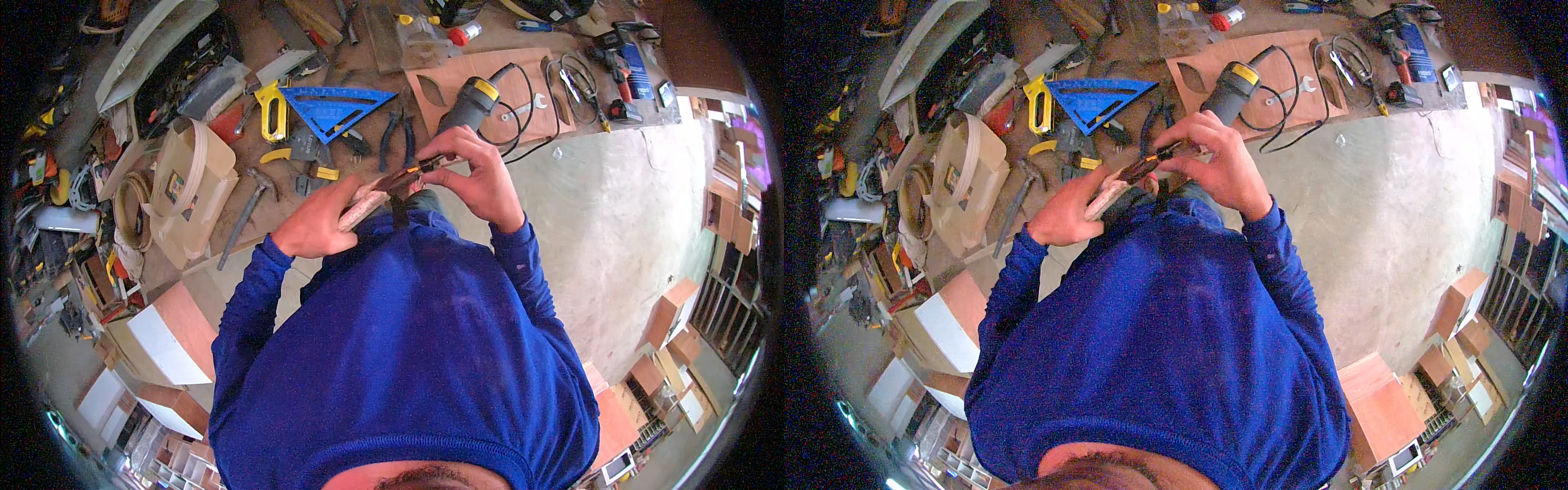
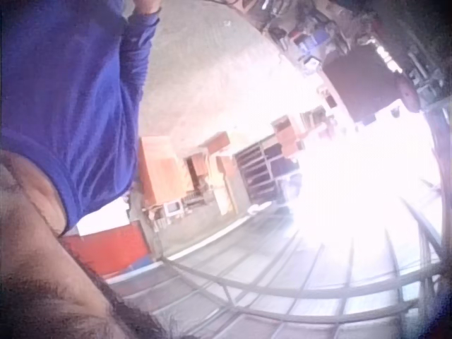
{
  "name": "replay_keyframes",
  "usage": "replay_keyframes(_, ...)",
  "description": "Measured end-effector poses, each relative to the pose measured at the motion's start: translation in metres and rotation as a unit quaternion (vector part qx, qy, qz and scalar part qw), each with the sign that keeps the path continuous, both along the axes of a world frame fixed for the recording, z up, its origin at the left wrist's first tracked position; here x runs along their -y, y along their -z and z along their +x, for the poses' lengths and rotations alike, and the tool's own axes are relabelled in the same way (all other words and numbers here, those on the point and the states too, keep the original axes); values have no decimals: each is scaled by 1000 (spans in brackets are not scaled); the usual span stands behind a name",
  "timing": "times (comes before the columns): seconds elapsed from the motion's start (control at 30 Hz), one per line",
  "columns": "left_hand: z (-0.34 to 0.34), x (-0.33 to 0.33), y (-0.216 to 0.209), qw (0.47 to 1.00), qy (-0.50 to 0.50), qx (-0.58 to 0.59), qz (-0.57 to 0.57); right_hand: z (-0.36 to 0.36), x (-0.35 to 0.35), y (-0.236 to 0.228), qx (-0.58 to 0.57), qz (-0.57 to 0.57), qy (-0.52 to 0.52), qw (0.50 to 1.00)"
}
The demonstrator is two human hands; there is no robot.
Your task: The person assembles a handheld power tool by attaching a nozzle, inserting a metal rod, and securing a yellow cap. They then attach a wooden piece to the tool and inspect the assembled unit.
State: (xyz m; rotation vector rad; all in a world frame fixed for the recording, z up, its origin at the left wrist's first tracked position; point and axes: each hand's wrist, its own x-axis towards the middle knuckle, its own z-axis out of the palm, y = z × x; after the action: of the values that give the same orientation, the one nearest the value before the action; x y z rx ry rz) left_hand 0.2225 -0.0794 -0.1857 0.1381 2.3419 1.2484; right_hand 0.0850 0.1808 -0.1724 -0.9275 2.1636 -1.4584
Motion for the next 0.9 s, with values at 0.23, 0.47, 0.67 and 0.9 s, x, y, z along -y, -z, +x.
replay_keyframes(0.23,7,38,18,985,36,-79,151,32,31,-39,-123,-22,-27,992)
replay_keyframes(0.47,2,50,30,973,69,-172,135,54,49,-51,-122,-59,-7,991)
replay_keyframes(0.67,-8,43,26,973,76,-179,122,51,43,-49,-74,-61,-16,995)
replay_keyframes(0.9,-31,19,17,974,76,-191,90,28,18,-45,-72,-70,7,995)
